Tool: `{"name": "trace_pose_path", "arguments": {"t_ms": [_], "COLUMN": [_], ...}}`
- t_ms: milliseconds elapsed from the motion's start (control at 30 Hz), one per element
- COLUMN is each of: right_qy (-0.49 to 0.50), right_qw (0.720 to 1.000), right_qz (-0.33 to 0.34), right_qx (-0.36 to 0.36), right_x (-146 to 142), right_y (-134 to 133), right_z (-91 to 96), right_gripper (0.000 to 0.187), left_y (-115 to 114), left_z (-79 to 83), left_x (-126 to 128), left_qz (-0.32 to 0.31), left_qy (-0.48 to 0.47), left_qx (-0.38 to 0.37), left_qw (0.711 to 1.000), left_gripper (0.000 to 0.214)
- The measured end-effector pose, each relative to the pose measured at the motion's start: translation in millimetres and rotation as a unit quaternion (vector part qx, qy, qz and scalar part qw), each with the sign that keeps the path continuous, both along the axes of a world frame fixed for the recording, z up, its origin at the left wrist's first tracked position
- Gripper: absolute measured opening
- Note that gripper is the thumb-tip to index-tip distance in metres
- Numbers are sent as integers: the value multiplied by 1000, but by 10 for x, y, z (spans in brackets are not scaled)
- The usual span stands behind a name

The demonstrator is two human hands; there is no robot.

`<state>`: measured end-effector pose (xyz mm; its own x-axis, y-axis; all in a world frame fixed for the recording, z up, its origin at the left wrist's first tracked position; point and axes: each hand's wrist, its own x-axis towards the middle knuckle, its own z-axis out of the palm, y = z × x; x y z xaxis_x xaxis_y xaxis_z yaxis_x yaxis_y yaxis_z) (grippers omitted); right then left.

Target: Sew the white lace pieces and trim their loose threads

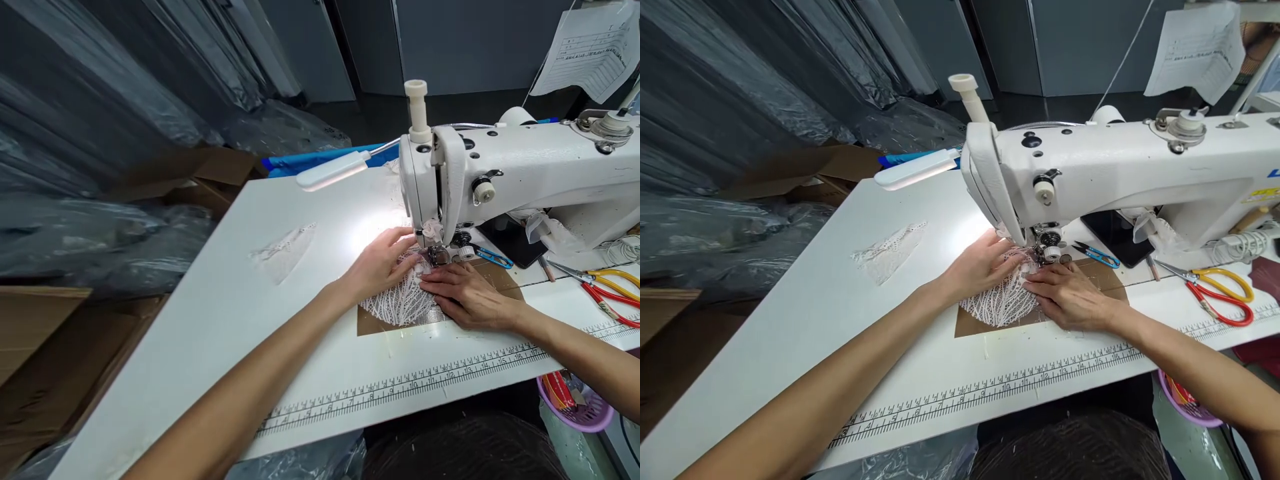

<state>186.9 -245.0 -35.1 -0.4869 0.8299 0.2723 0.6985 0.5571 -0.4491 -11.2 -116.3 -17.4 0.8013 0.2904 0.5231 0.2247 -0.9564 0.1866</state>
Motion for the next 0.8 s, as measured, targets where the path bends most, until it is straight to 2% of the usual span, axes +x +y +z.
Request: {"name": "trace_pose_path", "arguments": {"t_ms": [67, 167, 267, 333, 500, 600, 700, 800], "right_qy": [60, 175, 225, 203, 85, 29, 18, 23], "right_qw": [998, 981, 964, 970, 996, 1000, 1000, 1000], "right_qz": [-4, -64, -131, -128, -23, 8, 13, 18], "right_qx": [-20, -47, -52, -39, -13, -5, -9, -12], "right_x": [37, 81, 109, 122, 126, 108, 94, 92], "right_y": [16, 51, 67, 55, -21, -45, -53, -63], "right_z": [-2, -27, -26, -3, 41, 49, 69, 96], "right_gripper": [36, 34, 31, 29, 31, 34, 33, 34], "left_y": [-134, -355, -473, -485, -468, -489, -505, -502], "left_z": [75, 96, 9, -56, -114, -116, -116, -103], "left_x": [-78, -147, -150, -138, -124, -114, -101, -96], "left_qz": [-25, -114, -118, -96, -35, -10, -21, -55], "left_qy": [-33, -11, 6, -11, -97, -118, -99, -57], "left_qx": [9, -11, 16, 26, -35, -45, -20, 46], "left_qw": [999, 993, 993, 995, 994, 992, 995, 996], "left_gripper": [16, 18, 15, 16, 9, 8, 9, 9]}}
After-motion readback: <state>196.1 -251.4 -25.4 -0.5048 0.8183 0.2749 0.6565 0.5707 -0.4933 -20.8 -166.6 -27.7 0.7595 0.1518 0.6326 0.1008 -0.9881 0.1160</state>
